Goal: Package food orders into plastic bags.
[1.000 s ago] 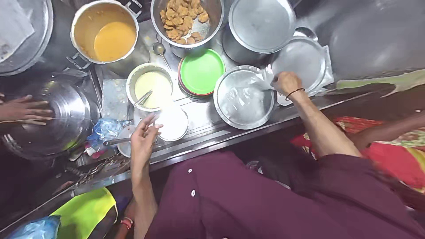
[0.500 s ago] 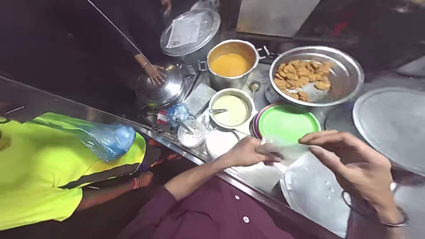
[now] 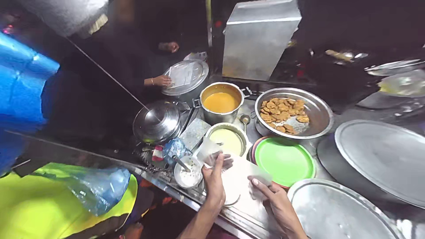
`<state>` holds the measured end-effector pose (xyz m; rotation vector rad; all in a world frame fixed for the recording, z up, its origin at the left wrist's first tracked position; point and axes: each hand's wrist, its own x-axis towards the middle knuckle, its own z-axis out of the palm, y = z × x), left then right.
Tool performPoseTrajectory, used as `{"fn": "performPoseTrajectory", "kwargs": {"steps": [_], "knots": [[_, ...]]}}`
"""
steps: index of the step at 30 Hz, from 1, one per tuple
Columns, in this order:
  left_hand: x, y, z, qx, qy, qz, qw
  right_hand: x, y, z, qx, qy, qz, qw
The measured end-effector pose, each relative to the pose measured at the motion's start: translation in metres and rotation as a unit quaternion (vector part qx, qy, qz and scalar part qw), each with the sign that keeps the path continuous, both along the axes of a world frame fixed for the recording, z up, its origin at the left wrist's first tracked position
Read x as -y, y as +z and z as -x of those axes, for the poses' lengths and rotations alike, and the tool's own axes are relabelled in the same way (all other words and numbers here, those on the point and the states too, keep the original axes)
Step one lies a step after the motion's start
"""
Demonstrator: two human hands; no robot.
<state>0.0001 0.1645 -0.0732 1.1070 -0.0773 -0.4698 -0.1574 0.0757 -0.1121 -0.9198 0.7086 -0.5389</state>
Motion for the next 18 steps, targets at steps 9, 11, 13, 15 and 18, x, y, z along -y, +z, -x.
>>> {"fn": "performPoseTrajectory", "kwargs": {"steps": [9,11,13,15,18], "knots": [[0.008,-0.024,-0.016,0.015,0.051,-0.095,0.994,0.009,-0.001,-0.004,0.009,-0.096,0.036,0.995],[0.002,-0.033,-0.015,0.100,0.033,-0.166,0.980,0.013,0.005,-0.006,-0.020,-0.136,0.085,0.987],[-0.004,-0.034,-0.007,0.248,0.017,-0.224,0.942,0.014,0.011,-0.008,-0.075,-0.154,0.148,0.974],[-0.006,-0.024,0.010,0.377,-0.040,-0.235,0.895,0.011,0.009,-0.013,-0.094,-0.132,0.186,0.969],[-0.005,-0.018,0.026,0.347,-0.228,-0.233,0.879,0.001,0.007,-0.021,-0.070,-0.101,0.143,0.982]]}}
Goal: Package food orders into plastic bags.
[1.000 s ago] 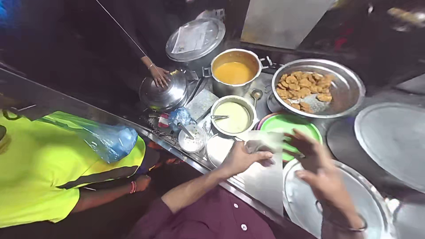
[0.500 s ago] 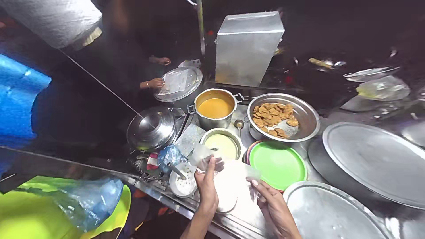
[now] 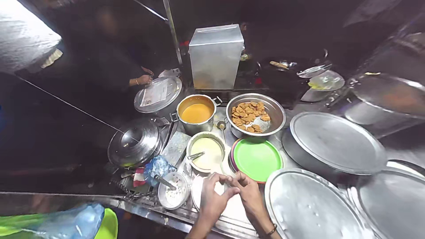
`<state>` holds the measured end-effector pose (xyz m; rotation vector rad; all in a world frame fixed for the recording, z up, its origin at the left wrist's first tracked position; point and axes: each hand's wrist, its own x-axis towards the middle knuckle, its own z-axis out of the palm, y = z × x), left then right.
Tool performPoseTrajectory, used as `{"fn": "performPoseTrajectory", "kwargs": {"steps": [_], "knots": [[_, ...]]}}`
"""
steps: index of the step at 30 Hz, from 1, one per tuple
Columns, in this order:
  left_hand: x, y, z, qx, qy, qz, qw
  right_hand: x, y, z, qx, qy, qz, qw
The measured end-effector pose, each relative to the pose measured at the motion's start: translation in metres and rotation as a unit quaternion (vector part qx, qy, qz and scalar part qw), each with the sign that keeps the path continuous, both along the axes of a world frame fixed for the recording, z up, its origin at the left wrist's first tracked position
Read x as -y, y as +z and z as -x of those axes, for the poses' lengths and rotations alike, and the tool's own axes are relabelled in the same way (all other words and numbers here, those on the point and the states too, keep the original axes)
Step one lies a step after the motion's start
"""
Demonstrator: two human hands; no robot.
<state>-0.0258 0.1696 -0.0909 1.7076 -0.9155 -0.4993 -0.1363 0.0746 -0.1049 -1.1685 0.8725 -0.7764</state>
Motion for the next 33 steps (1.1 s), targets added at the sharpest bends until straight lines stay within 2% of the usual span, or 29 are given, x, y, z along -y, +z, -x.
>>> {"fn": "performPoseTrajectory", "kwargs": {"steps": [2,4,6,10,12,15,18,19,20,21,22,23,24,25,27,29,30,32,33], "knots": [[0.002,-0.008,-0.004,-0.138,-0.021,0.008,0.990,0.000,0.000,0.001,0.065,0.007,-0.079,0.995],[0.001,-0.012,-0.009,-0.170,0.025,0.040,0.984,0.002,-0.002,0.005,0.151,0.004,-0.144,0.978],[-0.002,-0.014,-0.013,-0.192,0.065,0.050,0.978,-0.003,-0.010,0.005,0.209,-0.001,-0.165,0.964],[-0.005,-0.008,-0.014,-0.222,-0.003,0.019,0.975,-0.014,-0.013,-0.003,0.129,0.014,-0.076,0.989],[-0.006,-0.011,-0.015,-0.235,0.045,0.030,0.971,-0.011,-0.013,-0.002,0.109,0.028,-0.045,0.993],[-0.007,-0.016,-0.030,-0.342,0.158,0.049,0.925,-0.004,-0.006,0.004,0.182,0.044,-0.071,0.980],[-0.009,-0.009,-0.041,-0.460,0.191,0.076,0.864,-0.006,-0.001,0.002,0.260,0.043,-0.188,0.946],[-0.009,-0.003,-0.043,-0.483,0.192,0.086,0.850,-0.008,0.000,0.001,0.269,0.048,-0.187,0.944],[-0.009,0.001,-0.044,-0.501,0.195,0.094,0.838,-0.009,0.000,0.004,0.259,0.073,-0.138,0.953],[-0.008,0.005,-0.045,-0.513,0.196,0.098,0.830,-0.010,-0.001,0.007,0.232,0.106,-0.041,0.966],[-0.007,0.008,-0.047,-0.512,0.193,0.098,0.831,-0.009,-0.002,0.009,0.167,0.133,0.096,0.972],[-0.007,0.011,-0.049,-0.498,0.184,0.091,0.842,-0.007,0.000,0.009,0.069,0.150,0.257,0.952],[-0.009,0.014,-0.051,-0.480,0.167,0.085,0.857,-0.006,0.004,0.008,-0.051,0.152,0.392,0.906],[-0.011,0.016,-0.051,-0.460,0.139,0.085,0.873,-0.007,0.007,0.005,-0.150,0.143,0.468,0.859],[-0.017,0.018,-0.045,-0.400,0.038,0.095,0.911,-0.004,0.010,0.001,-0.282,0.126,0.475,0.824],[-0.020,0.019,-0.042,-0.252,-0.067,0.058,0.964,0.009,0.014,-0.003,-0.341,0.126,0.430,0.827],[-0.023,0.018,-0.041,-0.153,-0.082,0.019,0.985,0.012,0.016,-0.004,-0.348,0.132,0.418,0.829],[-0.029,0.013,-0.037,0.065,-0.001,-0.076,0.995,0.011,0.018,-0.004,-0.361,0.168,0.415,0.818],[-0.032,0.010,-0.039,0.162,0.057,-0.118,0.978,0.009,0.018,-0.003,-0.364,0.201,0.410,0.812]]}}
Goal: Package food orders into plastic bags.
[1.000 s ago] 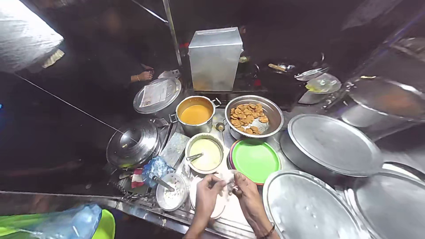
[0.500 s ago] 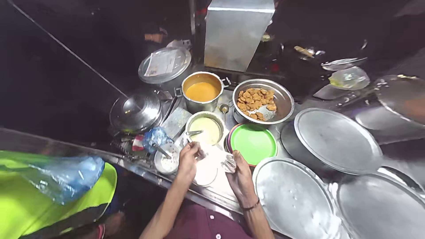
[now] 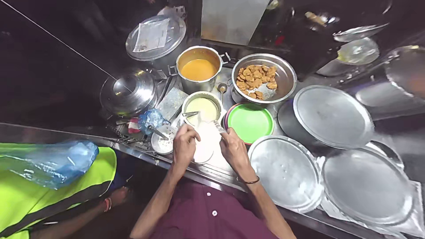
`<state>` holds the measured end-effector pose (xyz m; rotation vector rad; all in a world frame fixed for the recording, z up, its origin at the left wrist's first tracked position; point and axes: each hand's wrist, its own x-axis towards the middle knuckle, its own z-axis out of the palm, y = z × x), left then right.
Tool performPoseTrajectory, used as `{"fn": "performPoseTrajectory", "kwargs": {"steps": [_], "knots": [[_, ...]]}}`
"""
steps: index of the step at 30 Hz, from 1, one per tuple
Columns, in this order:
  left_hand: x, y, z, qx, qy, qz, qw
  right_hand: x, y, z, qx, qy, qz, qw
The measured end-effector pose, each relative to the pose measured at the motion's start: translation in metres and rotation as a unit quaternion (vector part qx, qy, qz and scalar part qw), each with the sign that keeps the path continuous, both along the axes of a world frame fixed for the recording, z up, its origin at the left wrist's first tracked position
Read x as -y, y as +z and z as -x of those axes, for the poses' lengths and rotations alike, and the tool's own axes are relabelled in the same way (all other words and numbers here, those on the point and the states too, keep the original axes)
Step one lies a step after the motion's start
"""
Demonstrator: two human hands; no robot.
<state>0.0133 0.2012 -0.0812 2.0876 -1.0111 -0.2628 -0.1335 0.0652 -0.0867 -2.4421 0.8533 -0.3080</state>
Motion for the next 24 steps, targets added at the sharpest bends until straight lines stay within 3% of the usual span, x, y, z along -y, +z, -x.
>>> {"fn": "performPoseTrajectory", "kwargs": {"steps": [3,5,7,10,12,15,18,20,24], "knots": [[-0.004,-0.012,-0.008,0.152,0.058,-0.090,0.983,0.006,-0.007,0.004,-0.007,0.118,-0.096,0.988],[-0.010,-0.014,-0.011,0.149,0.065,-0.139,0.977,0.026,-0.013,0.007,0.066,0.156,-0.212,0.962],[-0.021,-0.017,-0.020,0.105,0.086,-0.172,0.976,0.061,-0.016,0.002,0.117,0.135,-0.295,0.938],[-0.041,-0.024,-0.044,0.066,0.122,-0.202,0.969,0.120,-0.034,-0.028,0.072,0.029,-0.214,0.974],[-0.048,-0.026,-0.056,0.052,0.135,-0.224,0.964,0.151,-0.059,-0.057,0.019,0.008,-0.151,0.988],[-0.053,-0.026,-0.066,0.048,0.155,-0.236,0.958,0.165,-0.114,-0.106,-0.028,0.062,-0.081,0.994],[-0.050,-0.027,-0.073,0.037,0.183,-0.238,0.953,0.158,-0.174,-0.170,-0.079,0.196,-0.068,0.975],[-0.051,-0.027,-0.076,0.026,0.200,-0.245,0.948,0.131,-0.192,-0.203,-0.101,0.257,-0.064,0.959],[-0.047,-0.025,-0.081,0.004,0.213,-0.272,0.939,0.105,-0.205,-0.249,-0.093,0.286,-0.060,0.952]]}}
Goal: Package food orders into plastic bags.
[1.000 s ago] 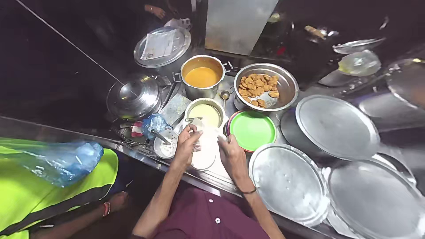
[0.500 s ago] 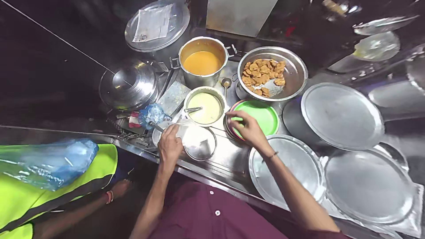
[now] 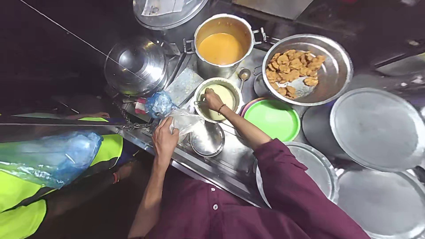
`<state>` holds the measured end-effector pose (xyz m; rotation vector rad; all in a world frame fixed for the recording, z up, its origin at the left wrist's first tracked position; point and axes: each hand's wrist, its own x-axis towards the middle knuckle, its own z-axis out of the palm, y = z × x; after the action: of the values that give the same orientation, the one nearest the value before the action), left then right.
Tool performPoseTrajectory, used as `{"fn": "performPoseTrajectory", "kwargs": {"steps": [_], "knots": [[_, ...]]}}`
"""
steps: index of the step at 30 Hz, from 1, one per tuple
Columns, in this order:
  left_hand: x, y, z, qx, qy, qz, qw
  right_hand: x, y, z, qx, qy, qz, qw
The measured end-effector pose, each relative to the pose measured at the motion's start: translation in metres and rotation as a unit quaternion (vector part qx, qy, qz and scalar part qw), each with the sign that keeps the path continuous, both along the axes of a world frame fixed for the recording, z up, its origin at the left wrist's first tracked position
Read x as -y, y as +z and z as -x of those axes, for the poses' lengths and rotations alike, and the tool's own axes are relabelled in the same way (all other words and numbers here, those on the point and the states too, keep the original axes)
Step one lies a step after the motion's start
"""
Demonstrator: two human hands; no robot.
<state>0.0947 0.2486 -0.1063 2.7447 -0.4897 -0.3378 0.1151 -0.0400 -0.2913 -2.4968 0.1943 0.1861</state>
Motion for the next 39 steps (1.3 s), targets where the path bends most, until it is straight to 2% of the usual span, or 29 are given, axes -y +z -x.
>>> {"fn": "performPoseTrajectory", "kwargs": {"steps": [3,7,10,12,14,17,20,22,25,30,31,33,35,37,39], "knots": [[-0.004,0.001,-0.005,0.002,0.013,-0.006,1.000,0.009,0.007,-0.013,-0.013,-0.010,-0.001,1.000],[-0.011,0.000,-0.012,0.026,0.034,0.026,0.999,0.011,-0.003,-0.013,-0.122,0.035,0.036,0.991],[-0.012,0.004,-0.020,0.040,0.047,0.053,0.997,0.003,-0.013,-0.005,-0.045,0.021,0.019,0.999],[-0.018,0.007,-0.018,0.062,0.070,0.072,0.993,0.004,-0.006,-0.004,0.020,-0.011,-0.005,1.000],[-0.025,0.004,-0.013,0.078,0.088,0.081,0.990,0.016,0.023,0.006,0.053,-0.062,-0.013,0.997],[-0.028,0.000,-0.008,0.068,0.098,0.100,0.988,0.049,0.081,0.030,0.024,-0.153,0.028,0.988],[-0.030,-0.004,-0.010,0.076,0.102,0.126,0.984,0.067,0.113,0.056,-0.066,-0.144,0.133,0.978],[-0.027,-0.005,-0.012,0.048,0.107,0.118,0.986,0.074,0.108,0.074,-0.142,-0.106,0.188,0.966],[-0.028,-0.007,-0.011,0.000,0.095,0.095,0.991,0.067,0.079,0.102,-0.228,-0.119,0.169,0.952],[-0.025,-0.003,-0.024,-0.012,0.069,0.082,0.994,0.061,0.005,0.121,-0.234,-0.236,-0.065,0.941],[-0.023,-0.001,-0.027,-0.007,0.065,0.080,0.995,0.045,0.006,0.122,-0.222,-0.230,-0.044,0.947],[-0.018,0.006,-0.031,0.000,0.064,0.075,0.995,0.004,0.023,0.126,-0.180,-0.154,0.089,0.967],[-0.008,0.009,-0.032,0.012,0.057,0.062,0.996,-0.024,0.043,0.125,-0.176,-0.093,0.169,0.965],[0.004,0.014,-0.043,0.042,0.036,0.042,0.998,-0.035,0.051,0.110,-0.199,-0.108,0.163,0.960],[0.014,0.021,-0.055,0.070,0.012,0.021,0.997,-0.033,0.052,0.092,-0.239,-0.174,0.083,0.952]]}}
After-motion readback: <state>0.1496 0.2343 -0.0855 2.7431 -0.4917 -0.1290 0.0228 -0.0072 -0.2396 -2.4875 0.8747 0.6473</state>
